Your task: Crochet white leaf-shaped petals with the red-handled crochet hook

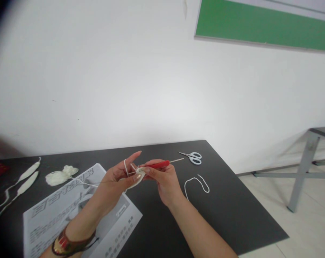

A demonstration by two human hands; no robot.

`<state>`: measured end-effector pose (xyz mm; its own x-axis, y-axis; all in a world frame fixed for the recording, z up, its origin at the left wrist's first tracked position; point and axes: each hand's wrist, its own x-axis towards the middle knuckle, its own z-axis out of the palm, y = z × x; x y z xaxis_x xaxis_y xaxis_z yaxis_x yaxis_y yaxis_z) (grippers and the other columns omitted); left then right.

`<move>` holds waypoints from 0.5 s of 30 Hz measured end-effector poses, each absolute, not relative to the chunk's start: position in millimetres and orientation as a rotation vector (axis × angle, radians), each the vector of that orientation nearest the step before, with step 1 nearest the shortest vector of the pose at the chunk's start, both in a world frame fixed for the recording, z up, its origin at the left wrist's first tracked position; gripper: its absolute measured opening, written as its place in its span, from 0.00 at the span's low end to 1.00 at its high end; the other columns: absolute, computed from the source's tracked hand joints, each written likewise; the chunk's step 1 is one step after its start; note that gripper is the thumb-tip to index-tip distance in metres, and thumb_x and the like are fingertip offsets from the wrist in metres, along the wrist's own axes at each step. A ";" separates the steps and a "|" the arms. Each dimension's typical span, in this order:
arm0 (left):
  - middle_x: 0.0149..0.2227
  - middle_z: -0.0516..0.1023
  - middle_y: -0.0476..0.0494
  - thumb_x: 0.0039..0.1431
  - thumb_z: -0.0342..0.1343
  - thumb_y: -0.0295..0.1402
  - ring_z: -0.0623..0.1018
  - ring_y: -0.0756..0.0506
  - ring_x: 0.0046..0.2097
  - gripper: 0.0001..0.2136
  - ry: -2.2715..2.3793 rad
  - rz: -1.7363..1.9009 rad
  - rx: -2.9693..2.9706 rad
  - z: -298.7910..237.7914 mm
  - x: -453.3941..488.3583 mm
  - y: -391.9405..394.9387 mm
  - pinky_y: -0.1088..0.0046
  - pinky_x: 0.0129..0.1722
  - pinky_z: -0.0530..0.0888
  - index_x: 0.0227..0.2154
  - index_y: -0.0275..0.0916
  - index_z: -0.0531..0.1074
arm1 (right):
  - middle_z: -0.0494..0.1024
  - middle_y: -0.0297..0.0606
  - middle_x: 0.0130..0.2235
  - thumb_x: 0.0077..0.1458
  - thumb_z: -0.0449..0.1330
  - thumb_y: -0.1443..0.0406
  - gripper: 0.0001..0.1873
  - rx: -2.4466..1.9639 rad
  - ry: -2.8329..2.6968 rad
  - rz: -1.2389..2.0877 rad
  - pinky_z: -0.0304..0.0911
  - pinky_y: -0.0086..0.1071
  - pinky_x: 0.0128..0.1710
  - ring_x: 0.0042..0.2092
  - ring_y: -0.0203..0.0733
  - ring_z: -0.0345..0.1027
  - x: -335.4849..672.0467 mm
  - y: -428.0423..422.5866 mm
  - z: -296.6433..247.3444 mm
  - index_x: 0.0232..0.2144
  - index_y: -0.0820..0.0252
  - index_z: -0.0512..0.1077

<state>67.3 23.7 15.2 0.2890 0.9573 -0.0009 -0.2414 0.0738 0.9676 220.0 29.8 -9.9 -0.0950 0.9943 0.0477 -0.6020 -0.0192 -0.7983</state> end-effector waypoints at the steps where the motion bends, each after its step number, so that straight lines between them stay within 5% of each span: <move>1: 0.31 0.71 0.52 0.49 0.63 0.30 0.70 0.51 0.33 0.31 0.803 1.042 1.168 17.0 62.6 24.8 0.74 0.37 0.65 0.57 0.48 0.64 | 0.83 0.37 0.30 0.42 0.69 0.69 0.06 -0.656 -0.767 1.524 0.72 0.26 0.31 0.31 0.37 0.76 220.9 30.6 -10.2 0.28 0.61 0.77; 6: 0.50 0.73 0.40 0.45 0.63 0.31 0.68 0.38 0.52 0.25 0.503 0.688 1.323 28.3 28.1 34.3 0.66 0.48 0.63 0.50 0.42 0.73 | 0.82 0.35 0.27 0.40 0.71 0.68 0.08 -0.637 -0.700 1.677 0.72 0.26 0.29 0.28 0.35 0.75 229.1 34.2 -8.4 0.27 0.62 0.77; 9: 0.37 0.76 0.40 0.42 0.65 0.34 0.73 0.41 0.38 0.23 0.554 0.650 1.204 22.2 19.3 38.4 0.68 0.36 0.66 0.46 0.40 0.76 | 0.81 0.35 0.26 0.39 0.71 0.68 0.08 -0.616 -0.735 1.761 0.71 0.23 0.26 0.26 0.34 0.75 231.4 33.7 -6.5 0.26 0.63 0.76; 12: 0.22 0.71 0.43 0.35 0.67 0.41 0.69 0.45 0.28 0.14 0.561 0.632 1.040 8.6 23.3 40.3 0.68 0.30 0.64 0.24 0.36 0.80 | 0.82 0.37 0.26 0.39 0.71 0.69 0.08 -0.575 -0.795 1.817 0.71 0.24 0.27 0.27 0.35 0.76 231.5 31.8 -6.2 0.25 0.63 0.76; 15: 0.15 0.62 0.47 0.39 0.66 0.42 0.64 0.49 0.22 0.17 0.554 0.649 0.941 -0.3 30.1 43.5 0.69 0.25 0.62 0.08 0.38 0.69 | 0.82 0.38 0.26 0.38 0.72 0.69 0.08 -0.503 -0.841 1.851 0.71 0.25 0.27 0.27 0.36 0.76 231.2 29.8 -7.5 0.23 0.62 0.76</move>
<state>30.1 43.5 -0.3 0.6825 0.7153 -0.1498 -0.2607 0.4298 0.8645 231.2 29.8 -7.5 -0.4134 0.9101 0.0291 -0.6204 -0.2582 -0.7405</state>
